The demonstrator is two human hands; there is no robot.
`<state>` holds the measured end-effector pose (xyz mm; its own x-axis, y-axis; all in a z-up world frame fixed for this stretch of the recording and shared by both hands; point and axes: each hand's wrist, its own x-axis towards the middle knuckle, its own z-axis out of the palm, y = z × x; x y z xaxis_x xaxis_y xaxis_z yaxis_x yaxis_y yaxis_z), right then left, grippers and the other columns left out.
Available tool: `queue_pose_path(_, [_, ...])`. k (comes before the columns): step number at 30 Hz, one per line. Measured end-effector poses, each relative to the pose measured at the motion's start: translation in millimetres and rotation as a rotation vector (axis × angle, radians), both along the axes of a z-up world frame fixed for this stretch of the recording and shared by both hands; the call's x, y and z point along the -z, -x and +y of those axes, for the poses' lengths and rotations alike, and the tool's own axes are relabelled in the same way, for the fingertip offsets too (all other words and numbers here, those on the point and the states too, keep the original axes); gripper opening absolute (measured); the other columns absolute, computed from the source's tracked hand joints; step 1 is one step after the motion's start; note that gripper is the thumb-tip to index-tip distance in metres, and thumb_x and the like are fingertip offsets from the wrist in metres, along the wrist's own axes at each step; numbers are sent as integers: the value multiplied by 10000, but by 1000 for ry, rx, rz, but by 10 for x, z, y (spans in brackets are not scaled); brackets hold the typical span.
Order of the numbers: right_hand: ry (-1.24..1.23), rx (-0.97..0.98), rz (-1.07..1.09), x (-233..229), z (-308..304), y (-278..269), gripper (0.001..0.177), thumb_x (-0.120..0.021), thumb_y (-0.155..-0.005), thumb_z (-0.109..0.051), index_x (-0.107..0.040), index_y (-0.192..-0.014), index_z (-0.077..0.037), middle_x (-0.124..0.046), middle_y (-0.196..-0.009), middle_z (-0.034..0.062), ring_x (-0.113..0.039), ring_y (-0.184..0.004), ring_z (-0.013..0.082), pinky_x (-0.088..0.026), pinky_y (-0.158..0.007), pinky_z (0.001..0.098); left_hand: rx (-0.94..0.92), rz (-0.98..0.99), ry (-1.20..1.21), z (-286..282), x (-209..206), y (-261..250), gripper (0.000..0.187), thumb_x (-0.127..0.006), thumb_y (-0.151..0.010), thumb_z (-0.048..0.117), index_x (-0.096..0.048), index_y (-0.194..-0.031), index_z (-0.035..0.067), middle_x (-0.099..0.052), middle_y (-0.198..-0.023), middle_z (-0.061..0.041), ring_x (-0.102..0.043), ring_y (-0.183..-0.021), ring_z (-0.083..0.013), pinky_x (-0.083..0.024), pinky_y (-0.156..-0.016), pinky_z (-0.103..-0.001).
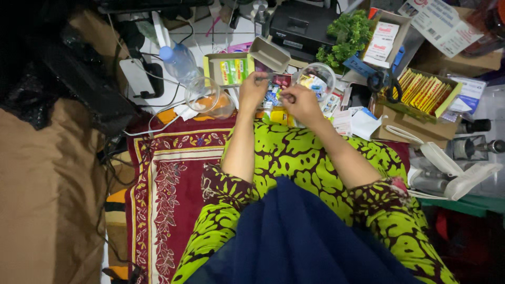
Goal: The person sits on a rug and sorts small packaged items from a plastic container into a cardboard box. They use scissors to cut open some packages and place the contents into the box.
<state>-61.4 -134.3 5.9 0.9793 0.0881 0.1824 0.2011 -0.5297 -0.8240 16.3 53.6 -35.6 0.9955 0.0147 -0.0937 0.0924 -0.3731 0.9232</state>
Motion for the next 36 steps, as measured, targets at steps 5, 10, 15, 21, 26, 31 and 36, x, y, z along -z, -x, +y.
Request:
queue_pose_path(5, [303,-7,69,356,200,-274,218,-728,-826,-102,-781,-1038,-98,-746,-932,182,-724,-858,354,-573,-808,448,21,21,-82,-3,321,-162,256,-688,-859,225,-751,-1076,104,-784,-912,-155,-770,-869,-270,-579,-811,-365])
queue_pose_path(10, [476,33,302,544,304,-446,360,-754,-737,-112,-743,-1097,-109,-728,-971,236,-702,-935,418,-558,-855,503,54,66,-152,-54,509,-241,252,-698,-860,237,-745,-1064,96,-753,-1035,-209,-719,-1020,-362,-547,-906,-420])
queue_pose_path(15, [596,38,445,615,380,-562,361,-715,-783,-100,-715,-1144,-105,-714,-1050,257,-699,-1015,423,-556,-905,514,62,95,-177,-70,439,-227,254,-703,-859,236,-741,-1066,95,-748,-1064,-211,-704,-1049,-369,-534,-933,-427])
queue_pose_path(21, [681,50,403,602,443,-606,264,-652,-849,-112,-696,-1107,-76,-713,-1067,256,-679,-1037,447,-537,-914,543,67,96,-168,-70,292,-203,263,-706,-860,241,-732,-1074,91,-747,-1070,-213,-706,-1050,-368,-538,-923,-427])
queue_pose_path(26, [741,38,373,612,443,-591,292,-681,-823,-117,-697,-1113,-81,-736,-1004,238,-702,-1000,420,-466,-1039,538,61,140,-156,-65,245,-193,282,-704,-859,260,-724,-1093,105,-744,-1065,-215,-713,-1040,-361,-544,-917,-422])
queue_pose_path(31, [591,52,283,695,347,-554,216,-712,-767,-95,-750,-979,-104,-730,-917,214,-708,-916,409,-556,-870,501,73,126,-196,-76,354,-226,289,-701,-857,278,-730,-1088,105,-747,-1059,-207,-710,-1027,-365,-540,-918,-429])
queue_pose_path(36, [297,-5,89,578,133,-497,204,-716,-702,-80,-795,-889,-92,-756,-826,152,-738,-756,308,-588,-757,402,93,53,-181,-89,430,-247,290,-701,-878,312,-754,-1070,101,-754,-1062,-190,-716,-1015,-346,-542,-903,-412])
